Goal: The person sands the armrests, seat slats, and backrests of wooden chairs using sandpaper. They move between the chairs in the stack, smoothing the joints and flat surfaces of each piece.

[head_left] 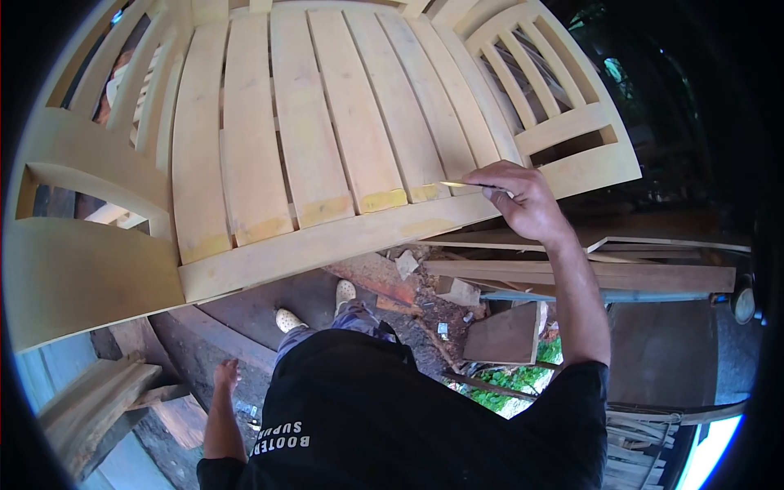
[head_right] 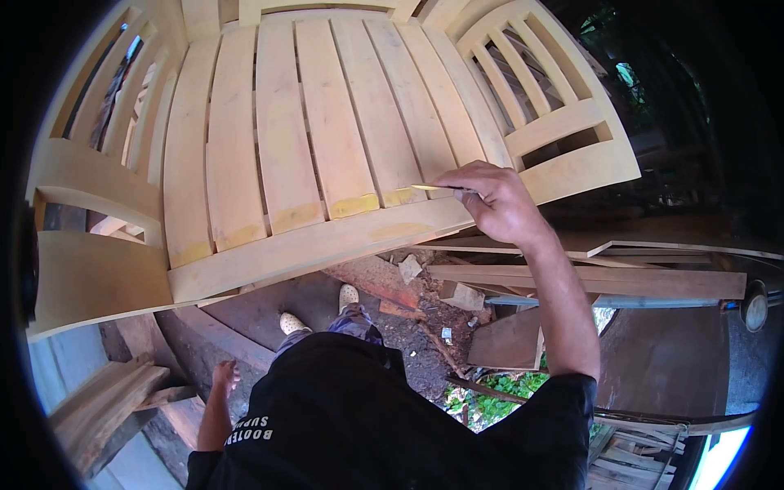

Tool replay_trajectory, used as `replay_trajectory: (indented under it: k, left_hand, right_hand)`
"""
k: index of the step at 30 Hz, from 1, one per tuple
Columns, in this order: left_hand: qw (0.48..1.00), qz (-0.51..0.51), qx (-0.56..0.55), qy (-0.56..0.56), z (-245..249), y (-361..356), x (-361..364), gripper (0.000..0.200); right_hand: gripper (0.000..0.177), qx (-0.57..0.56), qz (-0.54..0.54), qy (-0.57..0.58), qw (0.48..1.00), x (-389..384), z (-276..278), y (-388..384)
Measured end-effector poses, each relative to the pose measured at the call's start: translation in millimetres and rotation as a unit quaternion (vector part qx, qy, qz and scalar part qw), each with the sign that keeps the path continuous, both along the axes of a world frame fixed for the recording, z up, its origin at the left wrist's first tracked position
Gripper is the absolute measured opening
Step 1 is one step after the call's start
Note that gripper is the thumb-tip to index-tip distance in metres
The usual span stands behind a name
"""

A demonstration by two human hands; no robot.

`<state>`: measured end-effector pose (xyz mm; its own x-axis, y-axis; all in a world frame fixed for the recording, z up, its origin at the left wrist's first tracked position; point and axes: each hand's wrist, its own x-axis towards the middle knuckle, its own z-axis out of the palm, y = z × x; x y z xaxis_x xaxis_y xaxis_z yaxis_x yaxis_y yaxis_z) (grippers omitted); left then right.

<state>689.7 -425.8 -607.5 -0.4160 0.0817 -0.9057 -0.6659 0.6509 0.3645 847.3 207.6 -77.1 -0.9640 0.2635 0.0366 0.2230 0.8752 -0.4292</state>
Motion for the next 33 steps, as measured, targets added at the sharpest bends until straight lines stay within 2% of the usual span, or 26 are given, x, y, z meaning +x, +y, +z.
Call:
replay_trajectory:
  k: [5,9,12,15,18,25,29,33]
  left_hand:
    - [1.0,-0.015,0.002,-0.018,-18,-8,-2,0.036]
    - [0.999,-0.043,-0.02,0.018,-4,5,5,0.036]
    - [0.999,-0.038,-0.015,0.018,0,10,10,0.036]
    - [0.998,-0.054,-0.024,0.01,6,15,10,0.036]
    - [0.998,-0.053,-0.029,0.009,4,17,11,0.036]
    - [0.995,-0.082,-0.023,0.043,-5,18,3,0.041]
    - [0.996,-0.081,-0.011,0.045,2,17,6,0.042]
    - [0.996,-0.083,-0.025,0.035,-16,1,16,0.041]
  right_hand:
    - [0.047,0.044,0.053,0.025,0.997,3,-20,3]
    - [0.048,0.084,0.079,0.036,0.993,5,-30,-7]
    - [0.045,0.081,0.078,0.02,0.993,11,-29,-11]
    - [0.038,0.014,0.04,0.022,0.999,11,-19,-3]
    - [0.033,0.013,-0.007,-0.002,1.0,0,-3,3]
    - [0.034,0.04,0.053,-0.032,0.997,-33,-18,3]
    - [0.034,0.036,0.063,-0.041,0.997,-25,-16,-7]
    - [0.032,0.029,0.078,-0.035,0.996,-15,-15,-16]
